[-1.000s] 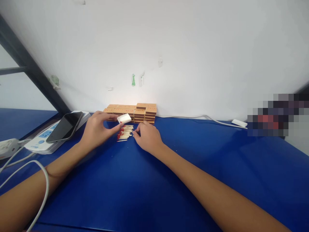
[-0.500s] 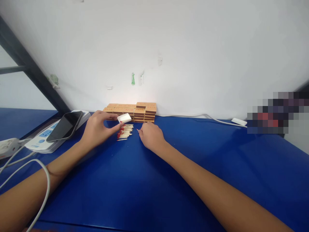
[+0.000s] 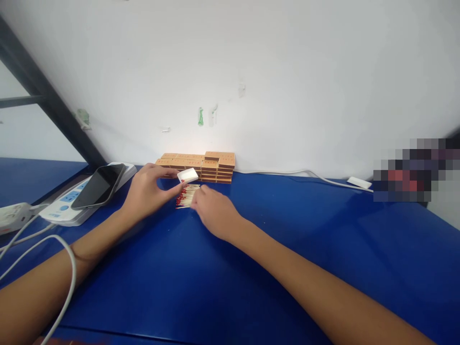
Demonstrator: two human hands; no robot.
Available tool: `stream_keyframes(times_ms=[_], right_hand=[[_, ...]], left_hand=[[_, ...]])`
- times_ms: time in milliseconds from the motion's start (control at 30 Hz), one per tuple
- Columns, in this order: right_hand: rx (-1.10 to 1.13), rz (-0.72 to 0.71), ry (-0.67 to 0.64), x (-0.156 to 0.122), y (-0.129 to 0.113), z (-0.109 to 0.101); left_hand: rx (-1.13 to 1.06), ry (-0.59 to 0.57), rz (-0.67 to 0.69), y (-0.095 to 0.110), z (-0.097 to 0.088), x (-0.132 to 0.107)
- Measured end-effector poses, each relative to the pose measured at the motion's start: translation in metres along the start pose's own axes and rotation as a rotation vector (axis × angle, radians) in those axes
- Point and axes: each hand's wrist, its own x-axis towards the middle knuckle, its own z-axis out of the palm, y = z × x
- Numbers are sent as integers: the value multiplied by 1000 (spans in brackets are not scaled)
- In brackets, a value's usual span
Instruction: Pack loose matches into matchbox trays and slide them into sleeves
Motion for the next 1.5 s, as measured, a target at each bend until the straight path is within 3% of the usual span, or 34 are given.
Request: stream_keyframes(times_ms=[67,200,367,600,1067,1233,1367,1500], right_hand=[[41,-71,-28,2,-11,4],[29,-64,-25,4,-19,11],[30,-41,12,4,-16,11],[45,-5,-42,5,-13,8],[35,-45,-42,4,-2,4],[55,-74,122,5,17,-9],[40,-63,283,10,30,-12],[5,-67,303,10,35,-9]], left_hand=[[-1,1,6,1,0,0],[3,2,15,2,0,0],[15,7,20,0,0,0],[31,-17,14,0,-1,1],[26,-64,34,-3,-1,1],[36,-116,68,-6,-1,2],[-20,-148,184,-3,2,1],[-117,-155,267,5,3,-1]])
